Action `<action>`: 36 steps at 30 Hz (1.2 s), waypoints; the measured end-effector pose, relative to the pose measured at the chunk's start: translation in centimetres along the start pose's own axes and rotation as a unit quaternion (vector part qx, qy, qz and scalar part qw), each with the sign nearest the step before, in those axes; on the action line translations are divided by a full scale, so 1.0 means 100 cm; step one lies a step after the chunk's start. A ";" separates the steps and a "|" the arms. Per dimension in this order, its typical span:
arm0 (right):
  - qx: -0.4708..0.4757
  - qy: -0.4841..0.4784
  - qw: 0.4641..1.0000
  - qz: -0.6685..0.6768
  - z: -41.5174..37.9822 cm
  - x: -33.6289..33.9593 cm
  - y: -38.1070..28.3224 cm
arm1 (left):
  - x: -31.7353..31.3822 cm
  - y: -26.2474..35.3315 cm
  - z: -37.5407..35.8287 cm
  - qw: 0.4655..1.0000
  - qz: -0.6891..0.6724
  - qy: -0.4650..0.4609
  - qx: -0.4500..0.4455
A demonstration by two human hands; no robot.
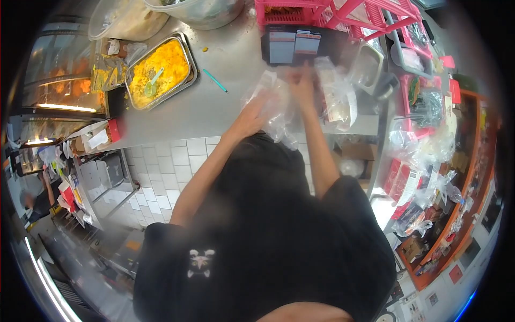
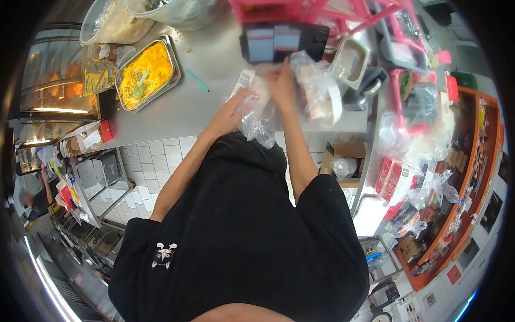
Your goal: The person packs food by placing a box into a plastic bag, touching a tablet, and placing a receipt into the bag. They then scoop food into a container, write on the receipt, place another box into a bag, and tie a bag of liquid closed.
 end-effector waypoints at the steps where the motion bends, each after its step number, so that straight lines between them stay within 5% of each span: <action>1: -0.040 -0.015 0.999 -0.021 -0.001 -0.002 0.005 | -0.001 -0.001 0.000 1.000 -0.002 0.001 0.000; 6: -0.075 -0.045 0.995 -0.038 0.005 -0.002 0.003 | -0.002 -0.006 0.001 1.000 0.019 0.005 -0.002; 12: 0.014 0.011 0.999 -0.044 0.014 0.007 -0.036 | -0.001 0.002 0.000 1.000 0.006 -0.011 -0.003; 23: -0.084 -0.054 0.989 -0.109 0.003 0.002 -0.004 | 0.001 0.002 0.000 1.000 -0.009 -0.018 -0.003; 36: -0.025 -0.050 0.993 -0.103 0.005 0.001 -0.041 | 0.000 0.001 0.000 1.000 -0.006 -0.013 0.000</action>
Point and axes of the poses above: each hand's wrist, its own z-axis towards the middle knuckle, its own x-axis out of the back of the hand, y = z × x, the point moved 5 cm from there along z, towards the middle knuckle, and after that the axes turned 14 degrees about -y, right-handed, at the moved point
